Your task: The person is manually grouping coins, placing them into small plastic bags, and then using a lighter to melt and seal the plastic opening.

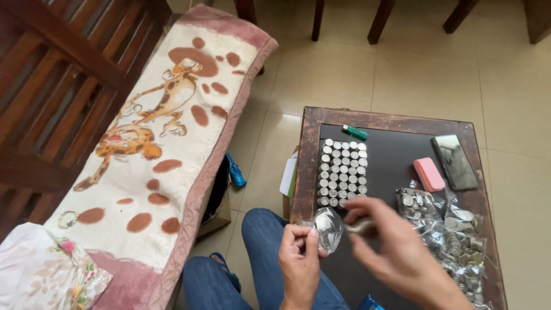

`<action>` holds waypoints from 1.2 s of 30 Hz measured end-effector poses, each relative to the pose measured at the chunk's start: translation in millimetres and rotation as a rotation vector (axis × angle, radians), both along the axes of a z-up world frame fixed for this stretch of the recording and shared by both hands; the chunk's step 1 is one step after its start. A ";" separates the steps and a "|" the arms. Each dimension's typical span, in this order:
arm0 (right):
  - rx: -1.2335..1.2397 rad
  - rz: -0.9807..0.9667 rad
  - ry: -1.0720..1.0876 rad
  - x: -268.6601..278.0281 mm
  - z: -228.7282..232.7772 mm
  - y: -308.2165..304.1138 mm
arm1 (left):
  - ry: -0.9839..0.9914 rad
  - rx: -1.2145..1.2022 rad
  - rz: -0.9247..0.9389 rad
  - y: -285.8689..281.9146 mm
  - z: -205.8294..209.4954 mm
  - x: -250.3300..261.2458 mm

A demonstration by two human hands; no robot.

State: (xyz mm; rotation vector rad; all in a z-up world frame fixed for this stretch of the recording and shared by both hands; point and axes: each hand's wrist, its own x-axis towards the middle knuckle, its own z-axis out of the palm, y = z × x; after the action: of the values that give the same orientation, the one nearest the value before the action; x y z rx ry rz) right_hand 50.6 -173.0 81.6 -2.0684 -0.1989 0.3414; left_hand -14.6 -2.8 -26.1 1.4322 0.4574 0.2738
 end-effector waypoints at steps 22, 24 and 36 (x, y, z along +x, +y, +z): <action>-0.312 0.436 -0.486 20.3 -147.9 35.2 | -0.019 0.161 -0.043 38.1 20.3 3.2; -0.228 0.420 -0.449 25.3 -132.5 33.5 | -0.046 0.135 -0.038 40.6 20.8 4.2; 0.316 0.585 -0.571 49.5 105.4 20.1 | -0.121 0.078 -0.830 80.5 85.3 46.2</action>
State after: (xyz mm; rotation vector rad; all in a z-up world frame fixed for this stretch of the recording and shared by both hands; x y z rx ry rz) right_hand 100.1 -152.9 187.0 -1.7113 -1.1394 0.0467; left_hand 31.6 77.7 59.2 1.5507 -0.2657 -0.2942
